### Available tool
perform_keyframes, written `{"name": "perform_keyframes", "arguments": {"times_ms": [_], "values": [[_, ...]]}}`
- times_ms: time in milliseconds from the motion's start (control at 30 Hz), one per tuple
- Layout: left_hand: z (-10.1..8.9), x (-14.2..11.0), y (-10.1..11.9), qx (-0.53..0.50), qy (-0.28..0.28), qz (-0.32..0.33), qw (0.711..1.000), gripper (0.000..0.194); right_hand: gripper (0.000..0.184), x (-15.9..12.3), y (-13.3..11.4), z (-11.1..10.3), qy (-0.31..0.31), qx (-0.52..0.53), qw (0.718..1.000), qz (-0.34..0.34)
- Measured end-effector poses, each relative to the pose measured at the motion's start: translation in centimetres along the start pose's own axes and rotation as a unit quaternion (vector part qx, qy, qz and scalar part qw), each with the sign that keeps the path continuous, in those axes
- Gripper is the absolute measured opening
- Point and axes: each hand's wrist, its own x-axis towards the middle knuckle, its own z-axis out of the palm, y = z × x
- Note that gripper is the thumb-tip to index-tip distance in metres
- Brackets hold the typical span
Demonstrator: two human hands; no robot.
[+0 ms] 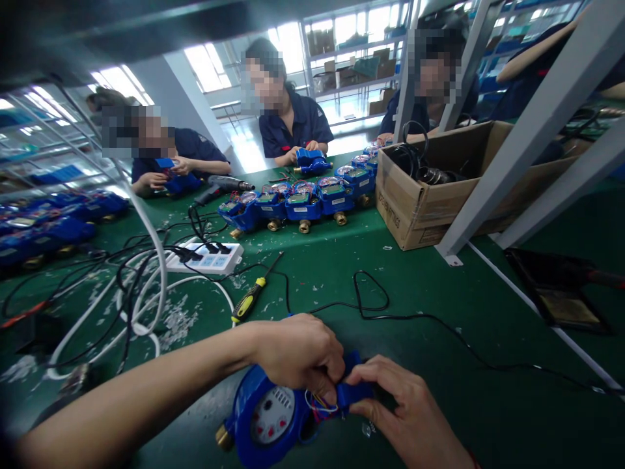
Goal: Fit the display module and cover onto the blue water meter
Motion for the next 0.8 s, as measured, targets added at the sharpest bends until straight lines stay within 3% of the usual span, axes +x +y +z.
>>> {"name": "perform_keyframes", "arguments": {"times_ms": [300,500,667,800], "values": [[0.64,-0.53,-0.46,-0.016,0.094,0.077,0.992,0.021,0.011,-0.02,0.27,0.14,0.018,-0.009,1.0,0.019],[0.24,-0.6,-0.8,-0.116,0.069,0.111,0.985,0.014,0.012,-0.12,0.3,0.05,0.016,-0.022,0.999,0.038],[0.07,-0.65,-0.66,-0.115,0.045,0.065,0.99,0.015,0.011,0.0,0.53,0.1,0.007,-0.017,0.998,0.061],[-0.09,-0.86,-0.44,-0.091,0.06,0.022,0.994,0.014,0.014,0.01,0.44,0.1,0.006,0.008,0.995,0.094]]}}
